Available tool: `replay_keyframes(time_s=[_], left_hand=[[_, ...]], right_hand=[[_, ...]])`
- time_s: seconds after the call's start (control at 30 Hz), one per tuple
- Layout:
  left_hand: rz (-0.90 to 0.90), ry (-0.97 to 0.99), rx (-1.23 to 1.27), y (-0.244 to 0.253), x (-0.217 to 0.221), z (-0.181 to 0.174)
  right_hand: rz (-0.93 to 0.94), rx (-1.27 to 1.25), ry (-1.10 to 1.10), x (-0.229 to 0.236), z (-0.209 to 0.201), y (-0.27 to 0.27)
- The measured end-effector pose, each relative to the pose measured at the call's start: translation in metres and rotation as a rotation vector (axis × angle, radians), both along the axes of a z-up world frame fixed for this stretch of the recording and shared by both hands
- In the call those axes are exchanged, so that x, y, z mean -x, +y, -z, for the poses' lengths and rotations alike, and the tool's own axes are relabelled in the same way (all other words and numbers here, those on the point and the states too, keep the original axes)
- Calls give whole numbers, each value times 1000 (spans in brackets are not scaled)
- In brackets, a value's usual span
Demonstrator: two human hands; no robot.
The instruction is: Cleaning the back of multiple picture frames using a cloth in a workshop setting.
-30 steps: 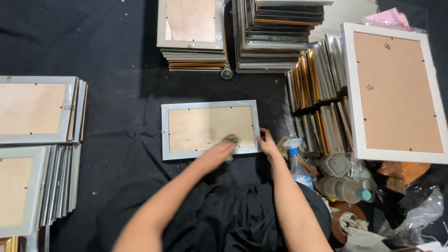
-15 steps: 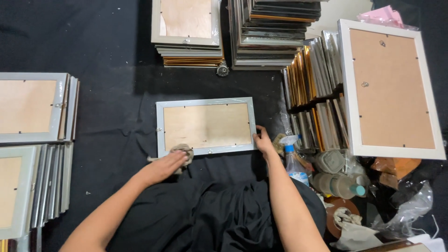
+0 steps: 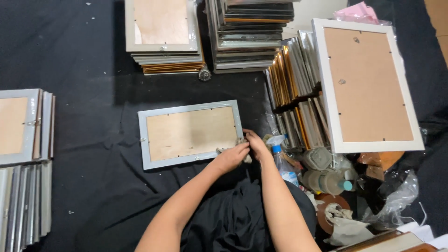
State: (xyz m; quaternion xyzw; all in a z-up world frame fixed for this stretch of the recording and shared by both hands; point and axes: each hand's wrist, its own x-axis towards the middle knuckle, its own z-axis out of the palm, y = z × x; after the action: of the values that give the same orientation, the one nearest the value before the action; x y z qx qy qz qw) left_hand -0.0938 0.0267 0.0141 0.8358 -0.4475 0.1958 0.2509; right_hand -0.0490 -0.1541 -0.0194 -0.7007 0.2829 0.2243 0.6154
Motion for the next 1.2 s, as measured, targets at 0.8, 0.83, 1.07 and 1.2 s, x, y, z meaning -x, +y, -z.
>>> replay_keyframes(time_s=[0.8,0.83,1.07,1.2], left_hand=[[-466,7,-433,94,-166,40],[-473,10,-439,117,-152,32],[-805,-118,-375,268,-67,-20],[-1055,24,-397,279,-22,-41]], right_hand=[[110,-26,17,-3,19,-10],[102,-32,20,-3,19,-8],[92,7,-25,-5,31,-6],[64,97,-24,-7,34,-4]])
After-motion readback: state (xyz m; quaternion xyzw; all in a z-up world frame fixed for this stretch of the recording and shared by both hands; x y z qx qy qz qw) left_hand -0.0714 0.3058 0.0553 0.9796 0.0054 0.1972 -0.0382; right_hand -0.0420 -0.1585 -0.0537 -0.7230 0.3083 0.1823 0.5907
